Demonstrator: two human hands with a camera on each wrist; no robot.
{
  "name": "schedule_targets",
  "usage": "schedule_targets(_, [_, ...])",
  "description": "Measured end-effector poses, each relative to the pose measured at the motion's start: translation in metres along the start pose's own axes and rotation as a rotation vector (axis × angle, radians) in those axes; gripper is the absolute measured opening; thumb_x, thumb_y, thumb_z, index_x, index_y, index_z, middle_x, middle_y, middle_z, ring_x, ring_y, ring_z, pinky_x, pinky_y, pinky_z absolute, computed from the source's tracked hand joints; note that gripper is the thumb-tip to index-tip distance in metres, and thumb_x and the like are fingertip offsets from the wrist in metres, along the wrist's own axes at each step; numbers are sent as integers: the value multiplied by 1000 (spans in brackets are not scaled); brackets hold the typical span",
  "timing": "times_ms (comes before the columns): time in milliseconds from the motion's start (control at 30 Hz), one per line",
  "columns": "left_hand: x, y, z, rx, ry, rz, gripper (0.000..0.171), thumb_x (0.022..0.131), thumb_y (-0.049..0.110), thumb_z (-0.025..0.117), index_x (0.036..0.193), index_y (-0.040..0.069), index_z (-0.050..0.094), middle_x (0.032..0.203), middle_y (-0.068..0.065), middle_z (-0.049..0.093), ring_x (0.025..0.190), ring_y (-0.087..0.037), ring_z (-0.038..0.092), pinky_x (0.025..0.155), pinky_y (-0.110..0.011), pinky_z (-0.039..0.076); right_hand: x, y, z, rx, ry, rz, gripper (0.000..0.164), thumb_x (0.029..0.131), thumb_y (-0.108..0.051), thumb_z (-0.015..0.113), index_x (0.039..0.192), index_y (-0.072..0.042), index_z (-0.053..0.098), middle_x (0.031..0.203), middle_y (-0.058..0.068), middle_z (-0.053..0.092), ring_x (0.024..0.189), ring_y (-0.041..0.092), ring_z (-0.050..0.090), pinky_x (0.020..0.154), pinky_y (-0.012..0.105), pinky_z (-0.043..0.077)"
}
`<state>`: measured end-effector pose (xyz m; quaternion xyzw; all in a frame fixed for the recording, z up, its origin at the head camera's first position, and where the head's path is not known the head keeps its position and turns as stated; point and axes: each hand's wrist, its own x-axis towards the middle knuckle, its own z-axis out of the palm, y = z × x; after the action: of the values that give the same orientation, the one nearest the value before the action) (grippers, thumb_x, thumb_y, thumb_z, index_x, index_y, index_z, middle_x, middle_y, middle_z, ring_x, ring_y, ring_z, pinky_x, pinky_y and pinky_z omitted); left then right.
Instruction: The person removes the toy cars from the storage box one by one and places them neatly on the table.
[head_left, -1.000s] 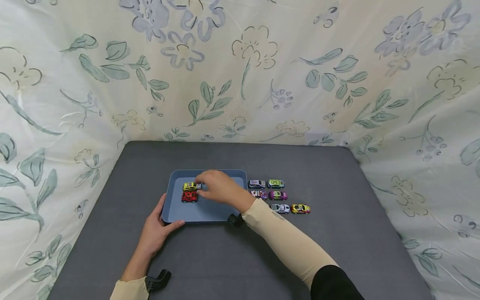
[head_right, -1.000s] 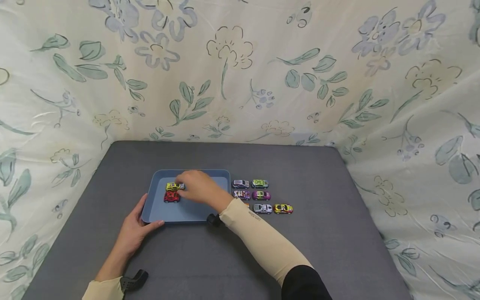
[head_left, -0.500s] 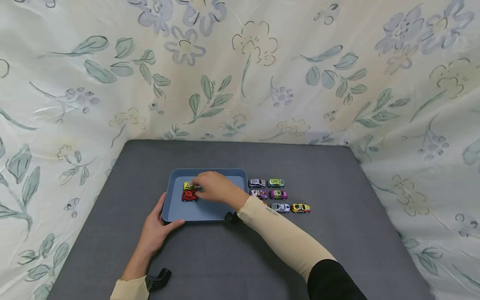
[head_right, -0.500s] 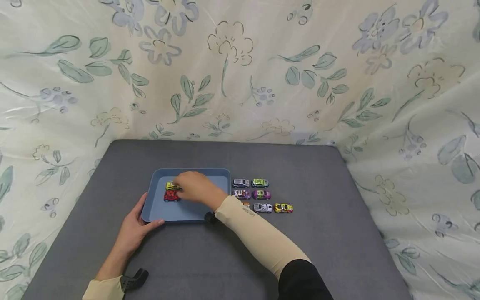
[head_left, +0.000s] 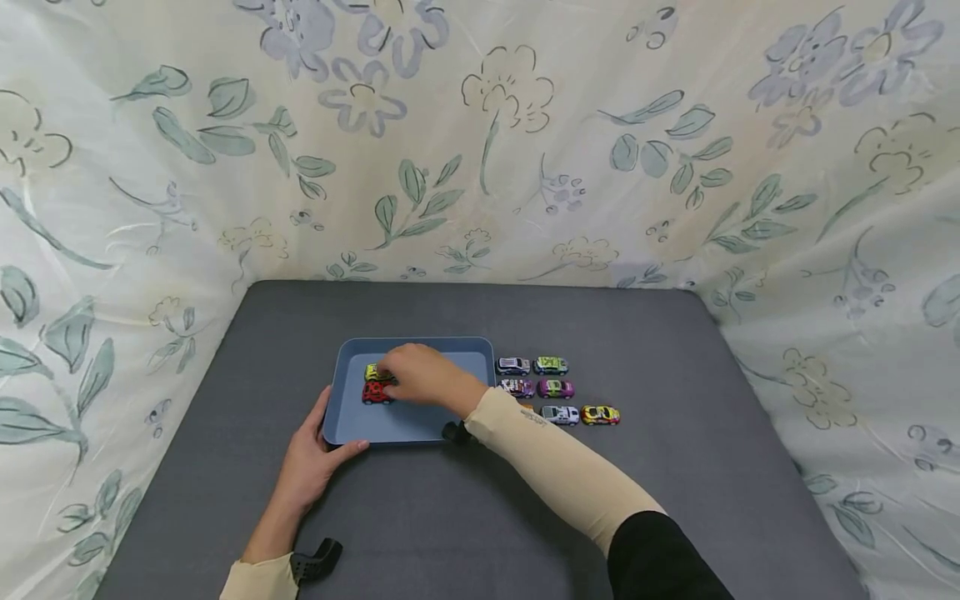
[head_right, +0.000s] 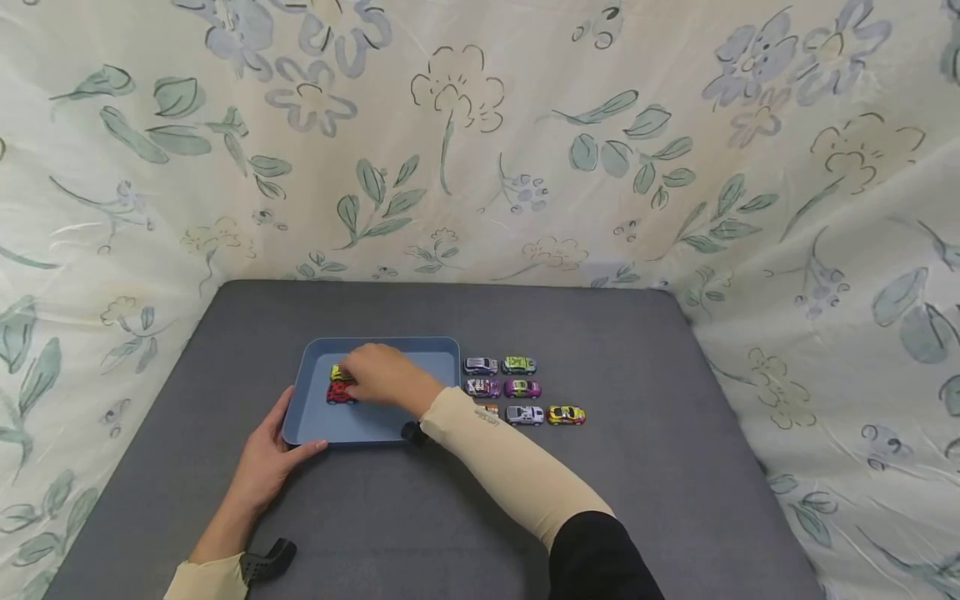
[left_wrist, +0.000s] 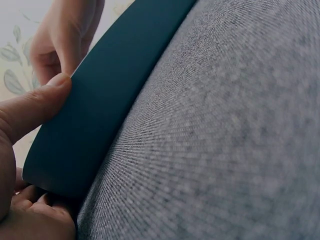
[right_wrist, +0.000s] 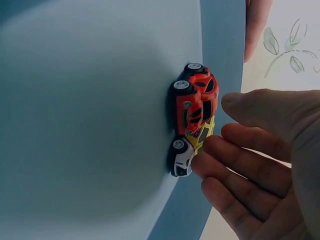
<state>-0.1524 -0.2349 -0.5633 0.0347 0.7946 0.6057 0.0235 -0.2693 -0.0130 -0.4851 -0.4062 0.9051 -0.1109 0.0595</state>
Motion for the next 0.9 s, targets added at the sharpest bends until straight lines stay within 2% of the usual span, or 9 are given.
schedule_targets(133, [0, 0, 0, 3, -1, 1, 118, 92, 13, 91, 175, 9, 7, 179, -20, 13, 163, -36, 19, 103, -3, 30, 3, -1, 0, 5, 1, -6, 5, 104, -21, 77, 102, -17, 76, 91, -7, 68, 77, 9, 56, 73, 25, 46])
schedule_targets(267, [1, -1, 0, -1, 0, 5, 117, 92, 13, 90, 175, 9, 8, 179, -19, 13, 163, -35, 19, 103, -3, 31, 6, -3, 2, 5, 3, -4, 12, 104, -22, 77, 95, -17, 72, 81, -6, 61, 71, 10, 50, 67, 26, 39])
schedule_targets(500, [-2, -2, 1, -11, -4, 3, 116, 93, 12, 90, 175, 9, 8, 179, -20, 12, 162, -38, 19, 101, -3, 32, 10, -8, 8, -46, -23, 13, 11, 105, -26, 77, 103, -16, 79, 85, -7, 66, 73, 8, 57, 68, 26, 46])
schedule_targets(700, [-1, -4, 3, -44, -8, 18, 116, 93, 10, 89, 175, 8, 8, 179, -21, 12, 162, -38, 19, 103, -4, 33, 8, -7, 8, -82, -16, 42, 11, 103, -27, 79, 97, -17, 77, 82, -7, 63, 73, 10, 55, 66, 26, 44])
schedule_targets(900, [-1, -4, 3, -39, -4, 21, 115, 93, 8, 88, 175, 7, 7, 178, -22, 13, 162, -39, 20, 102, -4, 33, 3, -5, 7, -98, -25, 56, 13, 102, -27, 81, 96, -17, 75, 84, -7, 65, 72, 10, 54, 65, 25, 44])
